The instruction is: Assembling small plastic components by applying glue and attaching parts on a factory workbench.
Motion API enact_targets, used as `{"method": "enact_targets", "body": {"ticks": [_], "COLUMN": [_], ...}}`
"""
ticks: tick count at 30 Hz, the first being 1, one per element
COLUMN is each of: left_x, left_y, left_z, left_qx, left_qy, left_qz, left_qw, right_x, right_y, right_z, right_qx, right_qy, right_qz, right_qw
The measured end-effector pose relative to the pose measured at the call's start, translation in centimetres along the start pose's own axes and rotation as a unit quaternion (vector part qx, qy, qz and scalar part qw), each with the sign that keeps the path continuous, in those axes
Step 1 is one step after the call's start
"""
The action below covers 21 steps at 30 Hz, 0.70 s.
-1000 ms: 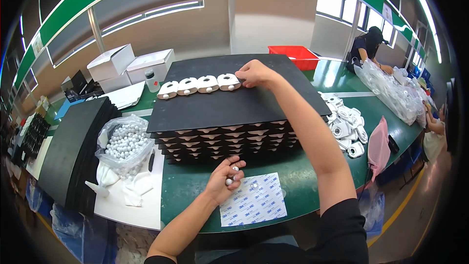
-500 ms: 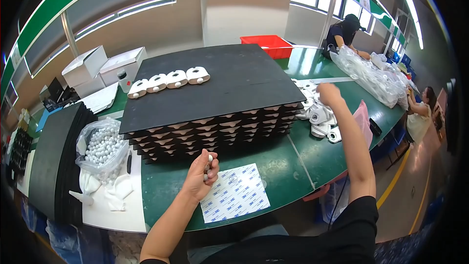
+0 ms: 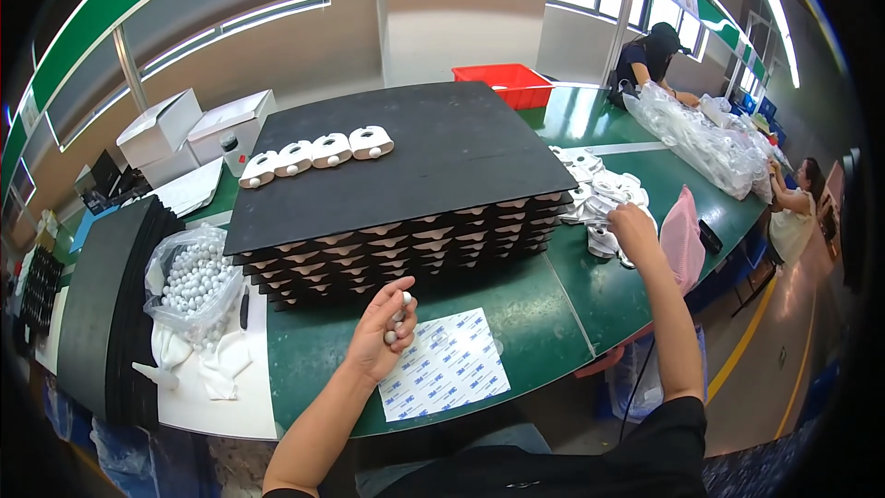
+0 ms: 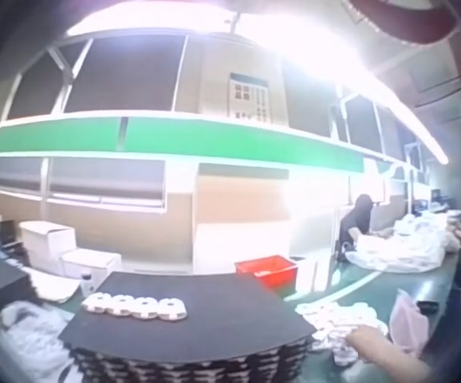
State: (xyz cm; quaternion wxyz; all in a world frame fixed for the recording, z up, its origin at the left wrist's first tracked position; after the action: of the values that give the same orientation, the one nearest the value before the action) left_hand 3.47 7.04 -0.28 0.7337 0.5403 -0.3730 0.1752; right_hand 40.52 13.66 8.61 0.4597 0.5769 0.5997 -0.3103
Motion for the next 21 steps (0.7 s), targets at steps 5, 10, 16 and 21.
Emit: {"method": "enact_targets", "body": {"ticks": [5,10,16,21], "left_x": [-0.7,-0.6,-1.1,-1.0], "left_y": [0.2,0.5,0.0,0.0], "left_z": [-0.1,0.0,-0.5,-0.3], "left_qx": [0.015,0.025,0.014,0.011], "left_qy": [0.0,-0.004,0.002,0.006], "left_qz": [-0.007,-0.06,-0.042,-0.044], "left_qw": [1.0,0.998,0.999,0.999], "right_x": [-3.6,0.1,3.4,4.0], "right_y": [-8.2,-16.6,-23.2,-24.2], "right_z": [1.9,5.0,6.4,6.5], "right_qx": [-0.022,0.045,0.062,0.04], "right_qy": [0.006,-0.076,-0.128,-0.132], "right_qz": [-0.339,-0.676,-0.76,-0.731], "right_qw": [0.94,0.731,0.635,0.668]}}
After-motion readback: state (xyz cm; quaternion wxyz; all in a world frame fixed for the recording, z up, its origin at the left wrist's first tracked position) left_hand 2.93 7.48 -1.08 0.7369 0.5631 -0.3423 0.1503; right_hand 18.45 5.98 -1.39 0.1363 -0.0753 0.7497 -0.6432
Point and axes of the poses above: each hand's wrist, its own z-axis away from the middle knuckle, its own x-axis out of the palm, y = z × x, the point moved 8 cm from there along -z, towards the middle knuckle, and after that the axes turned 1 degree about -z, right-handed, at the moved point
